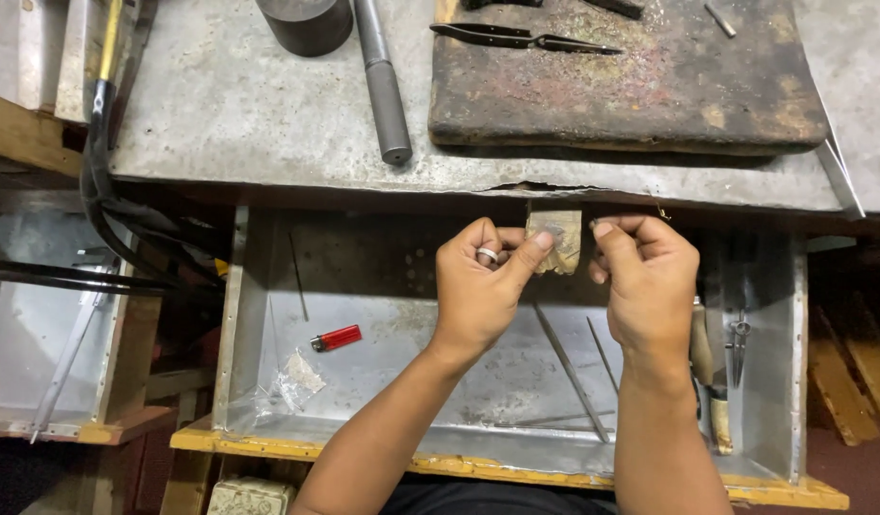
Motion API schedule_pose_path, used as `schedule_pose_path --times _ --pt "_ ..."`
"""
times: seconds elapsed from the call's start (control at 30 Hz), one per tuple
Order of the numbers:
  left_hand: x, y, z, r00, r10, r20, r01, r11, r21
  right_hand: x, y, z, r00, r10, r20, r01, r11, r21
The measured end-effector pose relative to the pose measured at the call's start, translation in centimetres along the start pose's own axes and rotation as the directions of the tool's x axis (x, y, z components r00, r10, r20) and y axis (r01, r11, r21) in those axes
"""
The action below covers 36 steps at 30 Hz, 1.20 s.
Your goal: The person is using a metal file to smooth and shape a small metal ring held against a wooden bench pin.
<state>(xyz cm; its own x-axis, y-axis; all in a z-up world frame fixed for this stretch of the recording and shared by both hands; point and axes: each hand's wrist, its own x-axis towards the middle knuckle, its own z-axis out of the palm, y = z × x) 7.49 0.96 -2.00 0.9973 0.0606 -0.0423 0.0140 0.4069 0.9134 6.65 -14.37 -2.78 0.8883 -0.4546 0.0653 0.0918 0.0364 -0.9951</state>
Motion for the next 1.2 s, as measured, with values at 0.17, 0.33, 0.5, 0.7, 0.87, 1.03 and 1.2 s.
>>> schedule_pose_path --times 0.17,0.33,0.5,0.7,0.87,1.03,1.2 --pt "0.0 0.3 0.2 1.0 0.029 -0.01 -0.029 0.999 0.038 -0.1 0.3 0.4 0.999 -0.035 0.015 0.035 0.999 -0.021" --pt "-0.3 0.7 0.4 0.996 0.086 -0.014 -0.085 0.993 0.076 -1.4 -3.8 -2.0 0.985 -0.128 0.112 0.168 0.84 -0.516" --pt "0.1 3.6 -0.2 0.504 0.811 0.295 -0.738 0.228 0.635 -2.3 -9.3 -1.6 0.785 -0.463 0.412 0.614 0.492 -0.617" --pt "3.2 6.5 -1.2 0.393 0.784 0.48 -0.744 -0.035 0.667 2.2 -8.5 0.1 0.659 -0.55 0.514 0.739 0.344 -0.58" --pt "3.7 7.1 -1.7 0.398 0.775 0.491 -0.769 -0.01 0.639 3.0 -8.5 0.5 0.696 -0.537 0.476 0.701 0.366 -0.612" --pt "4.5 6.5 -2.0 0.41 0.765 0.497 -0.759 -0.016 0.65 3.5 -8.9 1.0 0.696 -0.52 0.495 0.706 0.371 -0.604" --pt "4.5 6.2 -2.0 0.413 0.76 0.501 -0.768 -0.005 0.641 4.1 -9.2 1.2 0.671 -0.514 0.535 0.732 0.339 -0.592"
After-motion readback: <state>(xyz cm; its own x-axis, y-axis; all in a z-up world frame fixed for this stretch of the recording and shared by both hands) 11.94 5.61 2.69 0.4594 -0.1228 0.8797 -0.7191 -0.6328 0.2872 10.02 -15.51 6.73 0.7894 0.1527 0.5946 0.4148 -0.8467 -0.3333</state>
